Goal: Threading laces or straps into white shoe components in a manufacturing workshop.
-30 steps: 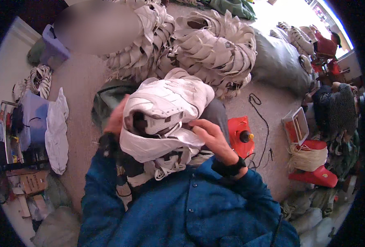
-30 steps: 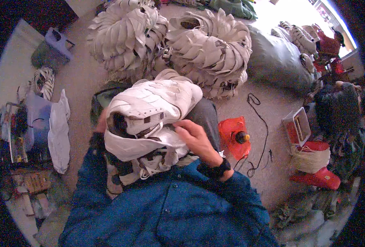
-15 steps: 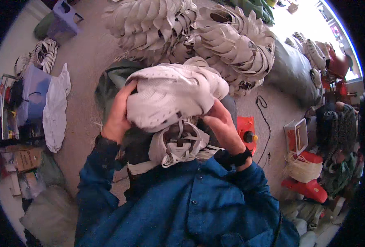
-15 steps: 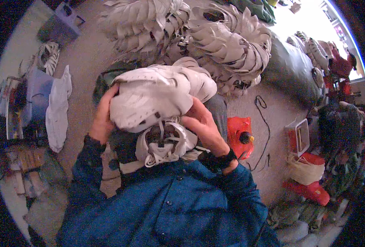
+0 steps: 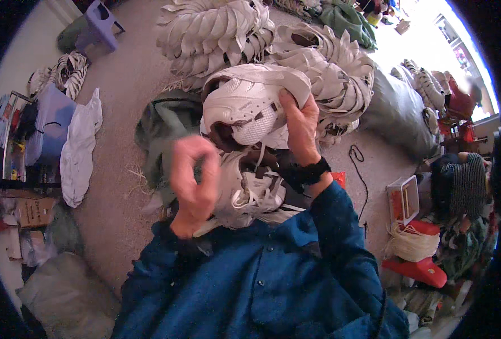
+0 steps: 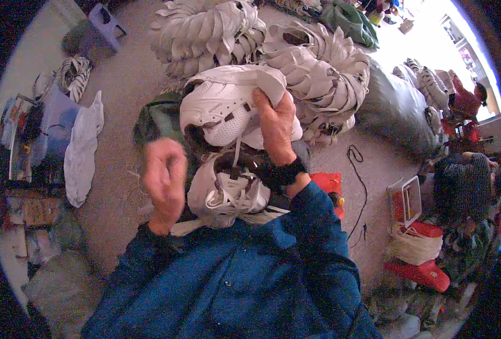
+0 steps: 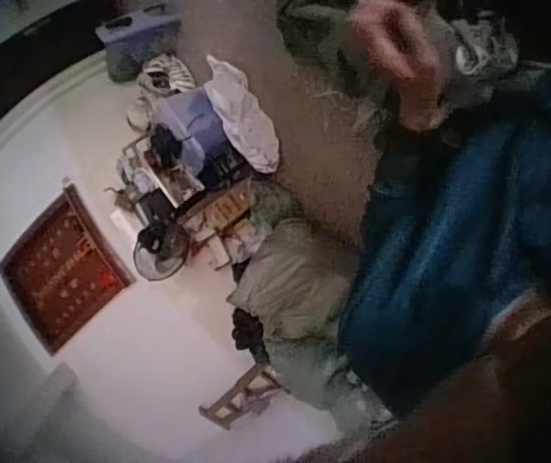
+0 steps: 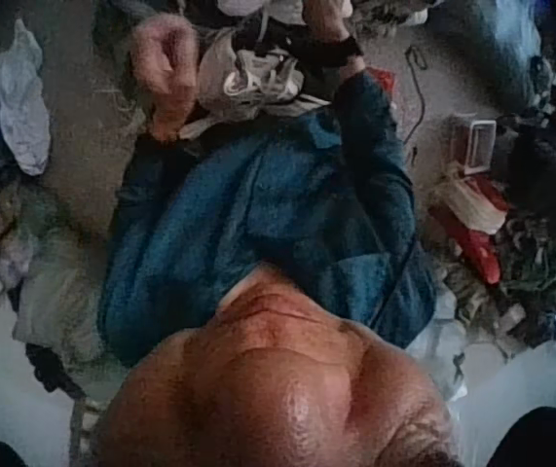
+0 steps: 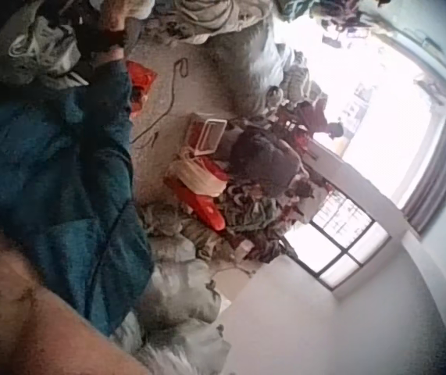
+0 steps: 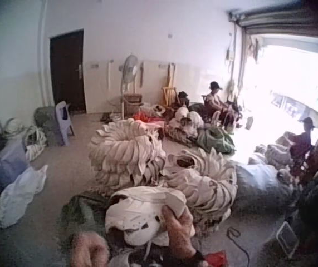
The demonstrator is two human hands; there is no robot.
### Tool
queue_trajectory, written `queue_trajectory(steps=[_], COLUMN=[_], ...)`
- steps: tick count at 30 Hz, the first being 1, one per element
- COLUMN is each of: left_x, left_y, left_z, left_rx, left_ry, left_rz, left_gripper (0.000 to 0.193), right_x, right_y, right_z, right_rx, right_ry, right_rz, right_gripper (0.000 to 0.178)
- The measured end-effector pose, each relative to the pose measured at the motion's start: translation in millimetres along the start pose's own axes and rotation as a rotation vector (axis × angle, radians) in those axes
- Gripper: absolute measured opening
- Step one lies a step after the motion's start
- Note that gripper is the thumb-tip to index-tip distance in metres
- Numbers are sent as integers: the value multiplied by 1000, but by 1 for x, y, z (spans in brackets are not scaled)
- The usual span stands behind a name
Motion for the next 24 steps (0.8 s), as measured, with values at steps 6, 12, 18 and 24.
queue_trajectory(steps=[6,12,18,24], left_x=[79,73,-53,-41], left_y=[-1,15,39,49], left_z=[24,7,-22,8], left_rx=[224,-752,-248,-103], left_ry=[-527,-464,-743,-540], left_rz=[-348,483,-261,-309], left_gripper=[25,18,22,82], right_x=[24,7,-11,-21], right_y=[-18,-23,-61,-62], right_z=[18,1,11,67], right_rx=[-207,-295,57,-205], right_ry=[15,52,-309,-366], right_rz=[122,320,73,493], right_gripper=[23,24,25,38])
Point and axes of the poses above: each hand's wrist, its own z-axis away from the middle knuckle, its own x-axis out of the palm, y = z × x, the point moved 7 cm from there along -z, towards the middle knuckle, and after that the axes turned 15 degrees about y, right-handed, at the moved point
